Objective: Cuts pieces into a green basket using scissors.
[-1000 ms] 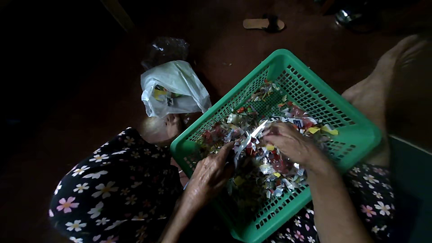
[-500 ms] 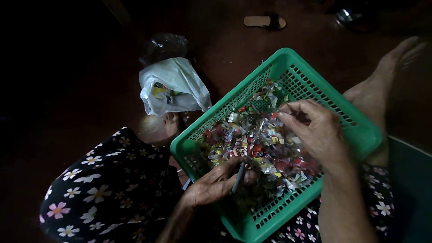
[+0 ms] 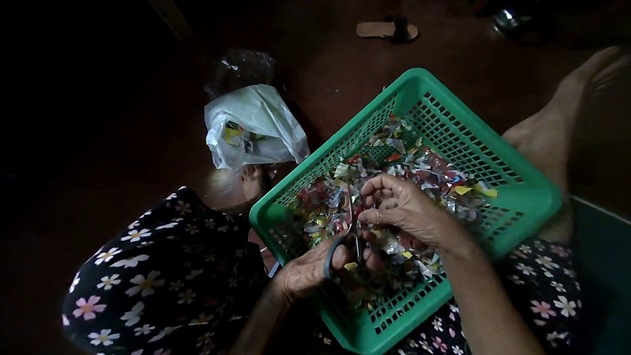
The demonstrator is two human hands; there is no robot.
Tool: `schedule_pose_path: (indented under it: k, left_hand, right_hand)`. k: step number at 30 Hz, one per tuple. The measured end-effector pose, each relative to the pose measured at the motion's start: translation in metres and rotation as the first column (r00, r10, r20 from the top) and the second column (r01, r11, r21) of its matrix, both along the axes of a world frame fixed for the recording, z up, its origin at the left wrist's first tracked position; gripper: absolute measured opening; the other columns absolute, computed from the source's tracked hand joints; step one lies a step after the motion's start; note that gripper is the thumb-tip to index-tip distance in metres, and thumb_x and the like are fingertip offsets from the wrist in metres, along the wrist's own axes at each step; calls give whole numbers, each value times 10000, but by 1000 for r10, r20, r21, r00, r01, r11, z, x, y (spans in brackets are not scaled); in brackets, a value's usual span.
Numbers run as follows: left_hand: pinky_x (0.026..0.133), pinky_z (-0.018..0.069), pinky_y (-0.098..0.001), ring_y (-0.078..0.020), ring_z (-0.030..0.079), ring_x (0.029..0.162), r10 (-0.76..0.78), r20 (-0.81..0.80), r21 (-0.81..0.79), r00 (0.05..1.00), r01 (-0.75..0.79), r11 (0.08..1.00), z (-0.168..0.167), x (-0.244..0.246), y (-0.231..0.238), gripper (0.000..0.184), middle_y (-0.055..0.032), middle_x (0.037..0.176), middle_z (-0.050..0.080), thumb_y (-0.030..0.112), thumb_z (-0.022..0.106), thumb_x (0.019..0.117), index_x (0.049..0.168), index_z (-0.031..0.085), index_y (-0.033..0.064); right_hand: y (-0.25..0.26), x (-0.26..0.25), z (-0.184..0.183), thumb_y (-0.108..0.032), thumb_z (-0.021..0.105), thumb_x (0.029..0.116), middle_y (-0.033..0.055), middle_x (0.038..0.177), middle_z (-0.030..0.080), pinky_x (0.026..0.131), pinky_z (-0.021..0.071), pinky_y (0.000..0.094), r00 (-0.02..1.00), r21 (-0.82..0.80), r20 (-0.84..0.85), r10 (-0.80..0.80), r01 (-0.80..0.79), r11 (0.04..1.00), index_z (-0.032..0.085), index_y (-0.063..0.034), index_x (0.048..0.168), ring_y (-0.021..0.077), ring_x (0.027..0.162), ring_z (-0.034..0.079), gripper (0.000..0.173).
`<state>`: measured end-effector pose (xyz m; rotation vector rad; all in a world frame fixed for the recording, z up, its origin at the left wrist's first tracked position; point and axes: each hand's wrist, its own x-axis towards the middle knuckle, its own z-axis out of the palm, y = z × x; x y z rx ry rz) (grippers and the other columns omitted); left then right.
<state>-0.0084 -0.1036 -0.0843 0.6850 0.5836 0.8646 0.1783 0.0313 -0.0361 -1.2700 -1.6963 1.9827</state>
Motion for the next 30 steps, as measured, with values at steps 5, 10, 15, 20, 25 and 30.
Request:
schedule_pose_path:
  k: [5, 10, 15, 20, 25, 30]
  left_hand:
    - [766, 630, -331, -185, 693, 1077, -29, 106, 34, 994, 25, 999, 1, 3, 2, 877, -52, 1176, 688, 764, 598, 856, 1396, 522, 77]
    - [750, 632, -323, -184, 712, 1056, -66, 141, 1, 988, 67, 998, 2, 7, 0, 885, -48, 1134, 720, 772, 594, 851, 1392, 534, 74]
    - [740, 630, -303, -178, 720, 1028, -73, 150, 4, 986, 73, 997, 2, 10, 1, 852, -51, 1115, 726, 751, 597, 867, 1382, 543, 75]
    - [691, 630, -285, -160, 737, 960, -93, 137, 18, 986, 91, 996, 3, 9, 0, 804, -46, 1073, 739, 723, 602, 887, 1366, 569, 79]
    - [617, 614, -257, -153, 747, 878, -128, 150, 1, 980, 129, 992, 5, 8, 2, 767, -54, 1021, 753, 694, 638, 884, 1339, 584, 79]
    - [666, 623, -272, -156, 744, 868, -115, 151, 0, 982, 116, 993, 6, 7, 0, 778, -52, 986, 751, 706, 647, 868, 1322, 605, 75]
  right_hand:
    - [0, -1, -6, 1, 741, 881, 32, 816, 682, 505, 533, 177, 992, 179, -121, -15, 36, 983, 674, -39, 1009, 60, 571, 610, 150]
    - [13, 13, -4, -99, 697, 952, 45, 988, 663, 526, 504, 193, 960, 653, -3, -281, 214, 727, 687, -56, 1083, 35, 589, 558, 138]
    - [6, 13, 7, -229, 750, 892, -19, 1080, 699, 532, 506, 169, 985, 324, -145, 93, -41, 945, 622, -104, 1342, 18, 616, 571, 484]
    - [7, 12, 4, -60, 794, 835, -13, 929, 738, 501, 489, 125, 960, 41, -177, 216, -212, 976, 731, -79, 1119, -2, 591, 597, 292]
    - [15, 24, 8, 45, 727, 858, -16, 822, 728, 421, 428, 105, 955, 34, -254, 152, -149, 988, 742, -62, 938, -35, 495, 523, 134]
    - [21, 40, 17, -99, 673, 976, 29, 921, 706, 491, 503, 211, 957, 613, 107, -271, 151, 775, 703, -87, 1105, 57, 561, 574, 133]
